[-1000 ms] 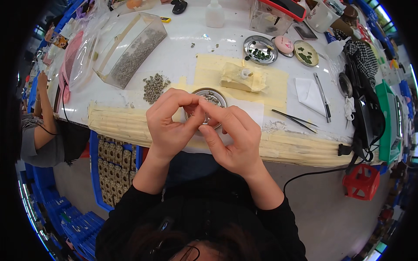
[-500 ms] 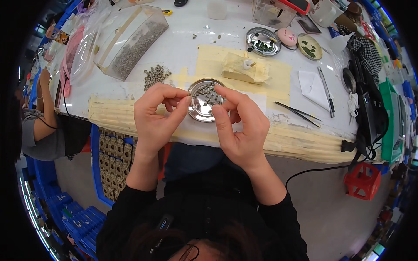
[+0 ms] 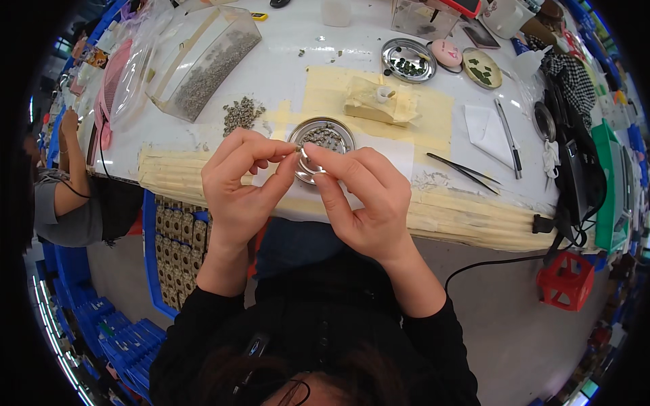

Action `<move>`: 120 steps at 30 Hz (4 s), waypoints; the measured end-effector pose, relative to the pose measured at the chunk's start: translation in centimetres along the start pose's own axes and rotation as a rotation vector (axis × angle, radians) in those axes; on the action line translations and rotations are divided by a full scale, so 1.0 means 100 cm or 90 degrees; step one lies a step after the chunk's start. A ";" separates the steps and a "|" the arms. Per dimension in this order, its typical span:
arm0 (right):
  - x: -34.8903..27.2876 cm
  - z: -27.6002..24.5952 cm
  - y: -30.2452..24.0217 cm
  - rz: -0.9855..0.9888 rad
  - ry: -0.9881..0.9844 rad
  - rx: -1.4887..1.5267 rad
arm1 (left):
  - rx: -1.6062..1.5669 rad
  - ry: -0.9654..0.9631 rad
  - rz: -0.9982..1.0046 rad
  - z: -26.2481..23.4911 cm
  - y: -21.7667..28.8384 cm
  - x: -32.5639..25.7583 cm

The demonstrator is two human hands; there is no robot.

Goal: Manually sorting and assembling small metal pins into a circular container on a workbench.

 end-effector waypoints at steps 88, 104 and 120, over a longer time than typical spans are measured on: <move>-0.011 -0.002 0.033 0.227 0.001 0.162 | 0.104 -0.008 -0.026 -0.009 -0.029 0.028; -0.014 -0.004 0.042 0.244 0.041 0.200 | -0.193 -0.091 0.025 0.036 -0.001 0.002; -0.007 -0.007 0.030 0.157 0.046 0.111 | -0.227 -0.065 0.000 0.031 -0.009 -0.004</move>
Point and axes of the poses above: each hand's wrist, its own x-axis towards the middle knuckle, its own z-axis out of the palm, y = z × x, the point moved 10 cm from there along x, towards the middle knuckle, and after that the axes turned 9 degrees about y, right-handed, at the moved point
